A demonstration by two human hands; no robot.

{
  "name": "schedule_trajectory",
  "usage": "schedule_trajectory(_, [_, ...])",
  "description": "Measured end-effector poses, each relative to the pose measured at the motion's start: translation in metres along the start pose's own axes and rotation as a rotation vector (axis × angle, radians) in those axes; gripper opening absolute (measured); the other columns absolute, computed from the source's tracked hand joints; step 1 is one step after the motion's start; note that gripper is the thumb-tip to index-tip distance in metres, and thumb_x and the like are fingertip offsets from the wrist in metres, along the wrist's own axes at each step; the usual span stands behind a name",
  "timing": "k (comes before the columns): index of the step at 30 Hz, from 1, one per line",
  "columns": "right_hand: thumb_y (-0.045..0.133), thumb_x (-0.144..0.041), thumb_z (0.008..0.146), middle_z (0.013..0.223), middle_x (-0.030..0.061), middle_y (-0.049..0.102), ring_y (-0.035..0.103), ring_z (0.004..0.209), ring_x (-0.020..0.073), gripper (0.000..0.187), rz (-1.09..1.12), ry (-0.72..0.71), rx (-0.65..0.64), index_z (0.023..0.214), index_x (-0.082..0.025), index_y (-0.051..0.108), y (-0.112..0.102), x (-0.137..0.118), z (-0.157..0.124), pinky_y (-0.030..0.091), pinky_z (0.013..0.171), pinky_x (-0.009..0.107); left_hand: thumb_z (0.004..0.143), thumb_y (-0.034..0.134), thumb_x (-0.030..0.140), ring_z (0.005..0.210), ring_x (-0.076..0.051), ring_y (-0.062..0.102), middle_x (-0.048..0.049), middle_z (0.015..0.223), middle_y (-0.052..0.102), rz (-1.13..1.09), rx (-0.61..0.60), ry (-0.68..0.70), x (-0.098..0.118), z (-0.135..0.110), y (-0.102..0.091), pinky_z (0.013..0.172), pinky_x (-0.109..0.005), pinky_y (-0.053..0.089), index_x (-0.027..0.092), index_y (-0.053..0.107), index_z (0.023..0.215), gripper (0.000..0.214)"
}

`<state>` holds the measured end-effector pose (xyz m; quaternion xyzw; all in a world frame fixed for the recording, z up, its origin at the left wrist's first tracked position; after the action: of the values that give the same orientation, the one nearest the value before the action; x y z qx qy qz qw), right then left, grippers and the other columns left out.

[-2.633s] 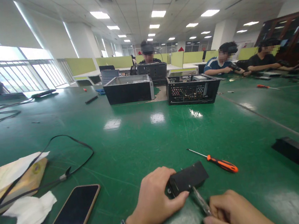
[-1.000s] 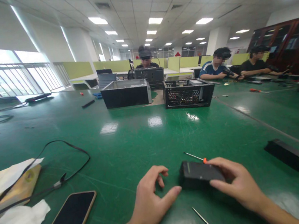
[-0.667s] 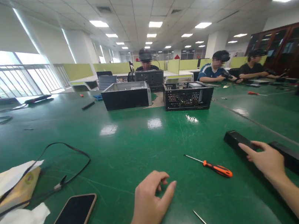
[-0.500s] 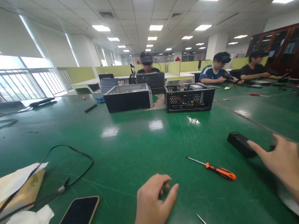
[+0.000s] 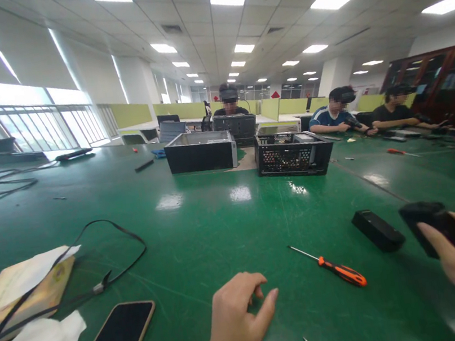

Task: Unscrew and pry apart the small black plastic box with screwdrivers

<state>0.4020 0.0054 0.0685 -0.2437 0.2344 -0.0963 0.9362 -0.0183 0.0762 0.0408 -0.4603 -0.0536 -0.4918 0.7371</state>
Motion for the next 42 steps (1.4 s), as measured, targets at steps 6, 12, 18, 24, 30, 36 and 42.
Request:
schedule_trajectory(6, [0.065,-0.035,0.086,0.119,0.0099,0.067,0.061,0.108,0.0288,0.054,0.453,-0.784,-0.537,0.138,-0.024,0.051,0.025,-0.178,-0.106,0.049,0.094,0.043,0.082,0.072,0.035,0.085,-0.025,0.064,-0.0079,0.096,0.069,0.026,-0.098,0.08,0.012,0.002,0.005,0.075,-0.037,0.053,0.019,0.062,0.111,0.035])
schedule_trajectory(12, [0.067,-0.038,0.084,0.13,0.0121,0.062,0.056,0.118,0.0294,0.058,0.584,-0.808,-0.727,0.138,-0.024,0.052,0.041,-0.205,-0.128,0.046,0.101,0.046,0.08,0.076,0.043,0.104,-0.031,0.058,-0.0119,0.118,0.066,0.028,-0.228,0.065,0.007,-0.001,0.013,0.09,-0.047,0.049,0.019,0.055,0.127,0.057])
schedule_trajectory(18, [0.071,-0.046,0.08,0.118,0.0131,0.067,0.059,0.111,0.0299,0.05,0.557,-0.609,-0.901,0.124,-0.022,0.064,0.051,-0.172,-0.104,0.049,0.096,0.048,0.079,0.074,0.025,0.099,-0.028,0.06,-0.0086,0.109,0.067,-0.053,-0.246,-0.038,0.004,0.0,0.013,0.087,-0.044,0.05,0.02,0.063,0.115,0.038])
schedule_trajectory(24, [0.068,-0.048,0.082,0.108,0.0104,0.069,0.061,0.103,0.0273,0.038,0.591,-0.525,-0.864,0.111,-0.023,0.069,0.054,-0.164,-0.093,0.049,0.091,0.045,0.076,0.071,0.019,0.097,-0.026,0.059,-0.0079,0.103,0.067,-0.192,-0.198,-0.09,0.004,0.002,0.007,0.089,-0.042,0.049,0.021,0.064,0.105,0.031])
schedule_trajectory(30, [0.065,-0.047,0.08,0.077,0.0036,0.068,0.061,0.071,0.0214,0.025,0.283,-0.308,-0.966,0.08,-0.022,0.068,0.077,-0.118,-0.073,0.048,0.064,0.032,0.077,0.071,0.02,0.098,-0.026,0.059,-0.0075,0.104,0.066,-0.231,-0.22,-0.131,-0.001,0.002,0.009,0.09,-0.041,0.048,0.02,0.063,0.104,0.028])
schedule_trajectory(36, [0.051,-0.052,0.091,0.072,0.0018,0.062,0.051,0.055,0.0137,0.041,0.719,0.022,-1.074,0.1,-0.016,0.07,0.068,-0.111,-0.065,0.042,0.053,0.027,0.082,0.07,0.026,0.097,-0.026,0.059,-0.0081,0.103,0.066,-0.181,-0.232,-0.078,-0.001,0.002,0.009,0.088,-0.043,0.047,0.02,0.064,0.106,0.026])
schedule_trajectory(42, [0.073,-0.045,0.076,0.063,-0.0027,0.055,0.042,0.047,0.0091,0.031,0.97,0.285,-0.961,0.089,-0.017,0.067,0.06,-0.105,-0.064,0.032,0.045,0.024,0.079,0.07,0.021,0.096,-0.026,0.059,-0.0076,0.103,0.065,-0.19,-0.222,-0.07,0.0,0.001,0.009,0.087,-0.041,0.048,0.019,0.062,0.106,0.027])
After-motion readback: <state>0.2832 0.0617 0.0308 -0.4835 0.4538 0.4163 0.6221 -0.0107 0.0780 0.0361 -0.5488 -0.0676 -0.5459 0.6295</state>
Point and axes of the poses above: each hand's wrist, its own z-axis towards the middle knuckle, its own y-axis out of the palm, x = y × z, the point moved 6 cm from there along z, towards the middle knuckle
